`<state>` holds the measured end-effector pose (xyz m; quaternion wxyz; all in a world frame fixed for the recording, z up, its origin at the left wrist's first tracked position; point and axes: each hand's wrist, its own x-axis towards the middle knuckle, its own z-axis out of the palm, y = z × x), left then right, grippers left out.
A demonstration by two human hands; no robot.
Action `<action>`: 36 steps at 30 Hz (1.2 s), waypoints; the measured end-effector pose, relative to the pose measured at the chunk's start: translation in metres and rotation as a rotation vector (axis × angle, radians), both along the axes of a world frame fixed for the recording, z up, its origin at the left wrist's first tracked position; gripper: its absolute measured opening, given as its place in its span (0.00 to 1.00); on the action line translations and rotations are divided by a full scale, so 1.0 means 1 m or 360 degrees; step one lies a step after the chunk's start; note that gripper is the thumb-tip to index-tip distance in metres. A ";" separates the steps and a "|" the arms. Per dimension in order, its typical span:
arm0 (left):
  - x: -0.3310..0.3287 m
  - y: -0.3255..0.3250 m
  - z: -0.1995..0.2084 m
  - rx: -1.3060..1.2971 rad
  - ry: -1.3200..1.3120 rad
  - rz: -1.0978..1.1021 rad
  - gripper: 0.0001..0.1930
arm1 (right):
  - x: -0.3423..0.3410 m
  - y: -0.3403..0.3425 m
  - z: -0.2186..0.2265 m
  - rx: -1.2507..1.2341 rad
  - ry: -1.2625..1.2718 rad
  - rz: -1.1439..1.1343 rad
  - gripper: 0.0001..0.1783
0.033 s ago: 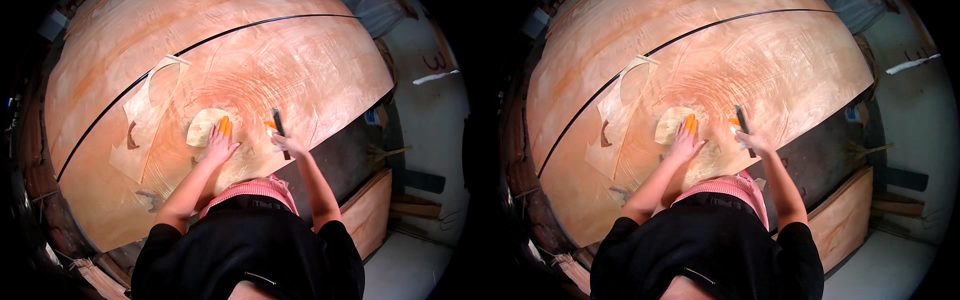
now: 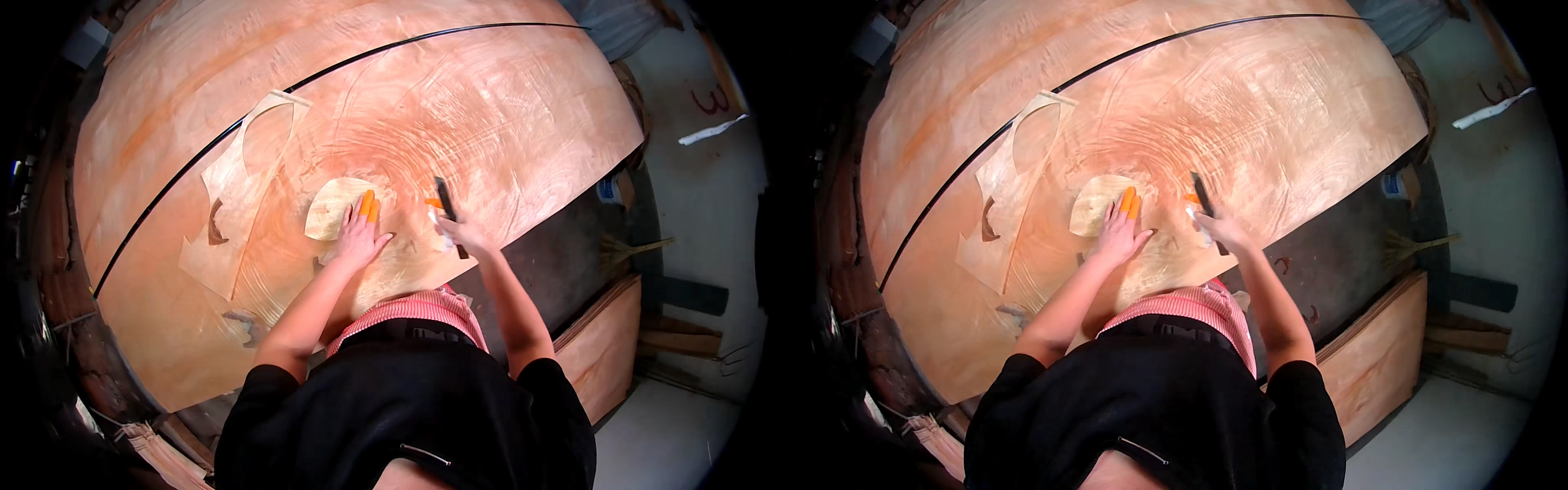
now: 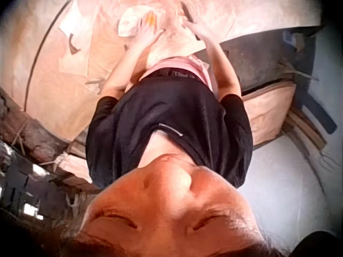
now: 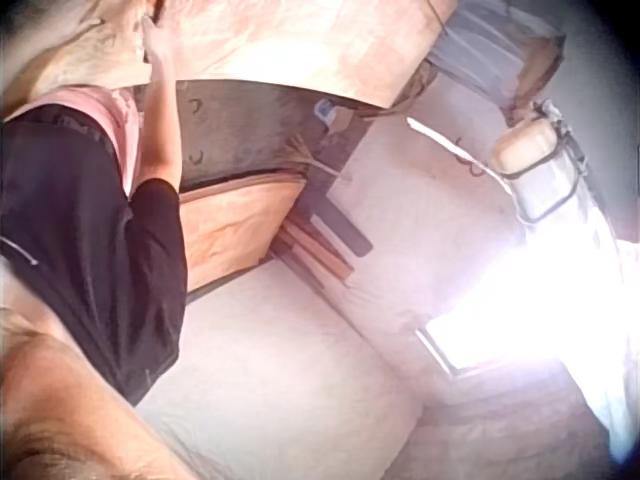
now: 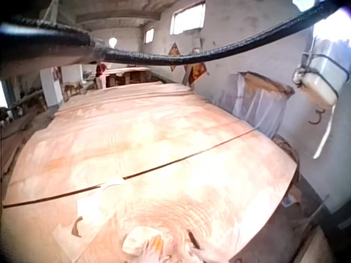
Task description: The person applies a liquid substance from a metal container onto a large wooden board using a yellow brush. They then place a thin veneer sheet onto the treated area and smooth it down with a tool. The person repeats this process on different sections of the board, occasionally lifting and repositioning the veneer.
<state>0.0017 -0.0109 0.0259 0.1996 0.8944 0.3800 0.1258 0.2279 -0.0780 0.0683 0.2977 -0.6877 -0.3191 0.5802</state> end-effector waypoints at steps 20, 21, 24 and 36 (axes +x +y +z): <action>0.009 0.028 0.000 0.0067 -0.0105 -0.0053 0.32 | -0.071 0.096 -0.063 0.0358 -0.1166 0.0342 0.14; 0.009 0.030 0.000 0.0042 -0.0083 -0.0091 0.32 | -0.071 0.097 -0.061 0.0276 -0.1170 0.0346 0.14; 0.010 0.032 0.001 0.0129 -0.0097 -0.0073 0.31 | -0.073 0.099 -0.052 0.0179 -0.1229 0.0349 0.16; 0.006 0.028 -0.001 0.0108 0.0115 -0.0166 0.30 | -0.032 0.037 -0.056 0.0116 -0.0810 0.0288 0.14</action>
